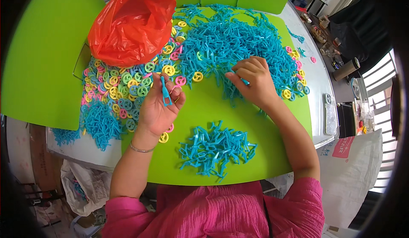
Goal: Connecting colorful smiley-face plastic links while sorting them from blue shredded paper filler on a workbench.
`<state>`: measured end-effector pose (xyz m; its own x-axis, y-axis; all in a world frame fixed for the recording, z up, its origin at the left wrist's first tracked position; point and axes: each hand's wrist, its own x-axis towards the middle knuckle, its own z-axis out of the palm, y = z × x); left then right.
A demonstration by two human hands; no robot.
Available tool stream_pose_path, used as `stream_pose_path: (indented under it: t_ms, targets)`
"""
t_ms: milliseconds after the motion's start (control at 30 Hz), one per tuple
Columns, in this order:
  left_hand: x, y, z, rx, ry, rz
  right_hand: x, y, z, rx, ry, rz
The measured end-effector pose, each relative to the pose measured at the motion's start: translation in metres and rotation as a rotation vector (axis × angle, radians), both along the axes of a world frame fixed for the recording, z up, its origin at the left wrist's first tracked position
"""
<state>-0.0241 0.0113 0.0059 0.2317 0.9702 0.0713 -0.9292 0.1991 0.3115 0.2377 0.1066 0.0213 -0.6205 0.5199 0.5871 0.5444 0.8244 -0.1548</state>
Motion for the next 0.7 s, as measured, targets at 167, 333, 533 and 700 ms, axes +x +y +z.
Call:
stream_pose_path:
  t_ms: [167,333,533,700]
  targets:
    - [0.002,0.001,0.0,-0.008,-0.009,-0.012,-0.028,-0.001,-0.004,-0.223,0.129,0.094]
    - [0.002,0.0,0.0,-0.005,0.009,-0.002,-0.029,0.006,-0.02,-0.107,-0.022,0.226]
    - [0.002,0.001,0.001,0.008,-0.005,-0.015,-0.004,0.017,-0.011,-0.221,0.049,0.123]
    - [0.003,0.0,-0.001,-0.024,0.019,0.005,-0.039,0.002,-0.01,-0.124,0.063,0.185]
